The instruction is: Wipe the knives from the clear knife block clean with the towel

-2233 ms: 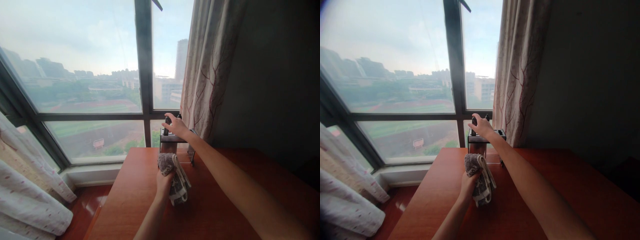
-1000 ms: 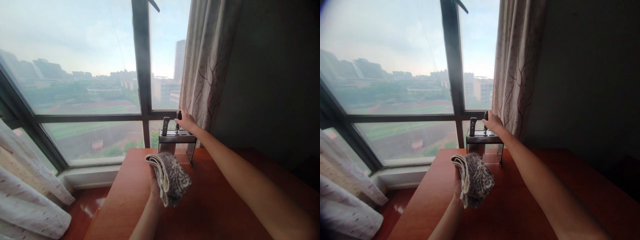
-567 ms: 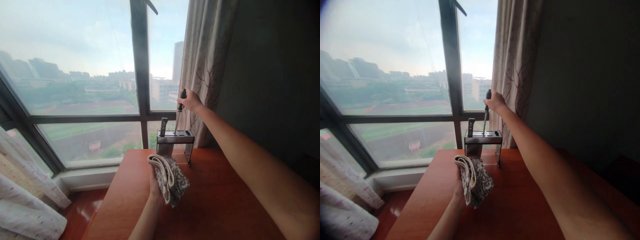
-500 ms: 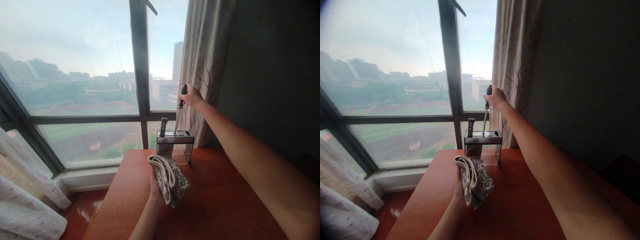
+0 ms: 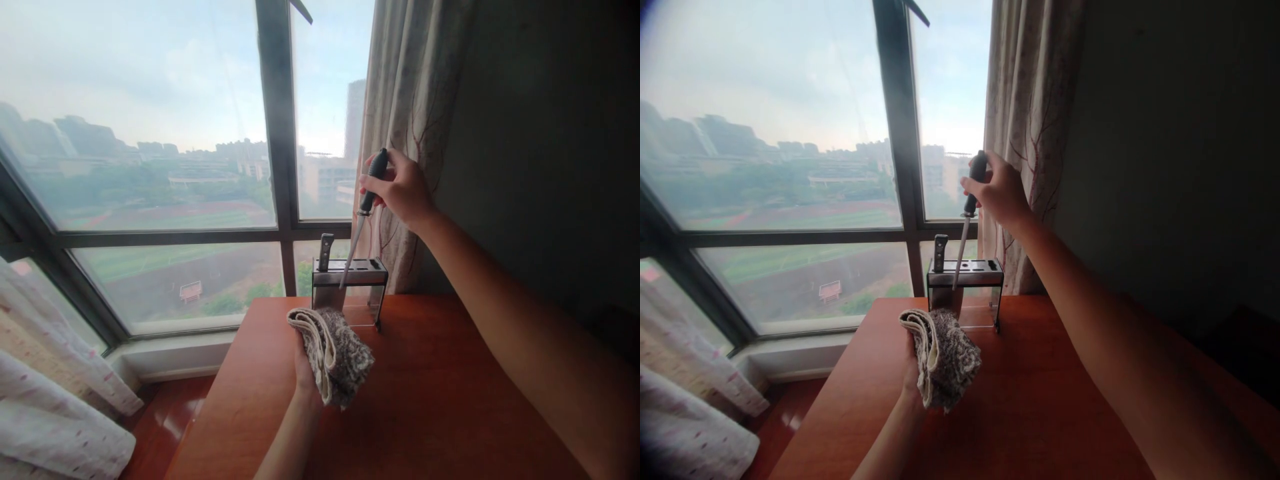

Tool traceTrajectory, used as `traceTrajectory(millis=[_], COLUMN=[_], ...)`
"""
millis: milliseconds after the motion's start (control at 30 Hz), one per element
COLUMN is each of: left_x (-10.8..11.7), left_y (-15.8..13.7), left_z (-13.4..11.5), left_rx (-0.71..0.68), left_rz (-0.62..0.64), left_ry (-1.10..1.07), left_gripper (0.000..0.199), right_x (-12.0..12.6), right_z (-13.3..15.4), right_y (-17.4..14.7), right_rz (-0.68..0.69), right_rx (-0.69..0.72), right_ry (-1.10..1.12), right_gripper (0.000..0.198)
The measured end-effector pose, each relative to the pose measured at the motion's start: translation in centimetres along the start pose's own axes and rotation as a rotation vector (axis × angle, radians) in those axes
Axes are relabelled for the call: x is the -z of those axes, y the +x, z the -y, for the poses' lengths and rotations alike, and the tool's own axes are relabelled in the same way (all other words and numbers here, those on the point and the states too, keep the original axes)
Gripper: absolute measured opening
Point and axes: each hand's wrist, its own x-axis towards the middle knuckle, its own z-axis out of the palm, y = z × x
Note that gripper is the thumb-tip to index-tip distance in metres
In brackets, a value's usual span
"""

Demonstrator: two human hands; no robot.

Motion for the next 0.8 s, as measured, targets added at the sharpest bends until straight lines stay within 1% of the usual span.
traceTrajectory(millis=[100, 167, 333, 433, 533, 600, 633, 700, 733, 800], left_x=[0.0, 0.0, 0.2, 0.3, 0.5, 0.9, 1.2, 1.7, 1.9, 2.1], left_y=[-0.1, -0.1, -0.2, -0.2, -0.1, 0.1, 0.2, 0.5, 0.6, 0.8], left_z=[-0.1, -0.2, -0.2, -0.1, -0.1, -0.3, -0.4, -0.8, -1.0, -1.4], left_rx=[0.073, 0.081, 0.082, 0.082, 0.080, 0.065, 0.052, 0.025, 0.012, -0.018], left_rz=[0.041, 0.069, 0.128, 0.208, 0.357, 0.441, 0.463, 0.458, 0.432, 0.340], left_ry=[0.003, 0.007, 0.022, 0.036, 0.042, 0.039, 0.036, 0.028, 0.024, 0.019], left_gripper=[0.053, 0.054, 0.056, 0.056, 0.062, 0.068, 0.068, 0.060, 0.053, 0.039], right_x=[-0.2, -0.3, -0.7, -1.6, -3.0, -3.9, -4.2, -4.7, -4.8, -4.9], right_z=[0.2, 0.2, 0.5, 0.7, 0.6, 0.1, -0.2, -0.9, -1.3, -2.2], right_y=[-3.2, -5.5, -11.4, -15.2, -19.4, -22.3, -23.6, -25.8, -26.7, -28.0], right_rz=[-0.007, -0.037, -0.223, -0.297, -0.278, -0.219, -0.186, -0.140, -0.120, -0.094], right_rx=[-0.040, -0.057, -0.095, -0.124, -0.194, -0.259, -0.304, -0.359, -0.383, -0.449], right_ry=[0.111, 0.199, 0.352, 0.388, 0.453, 0.477, 0.482, 0.464, 0.450, 0.452], right_gripper=[0.029, 0.029, 0.027, 0.026, 0.024, 0.022, 0.022, 0.019, 0.019, 0.020])
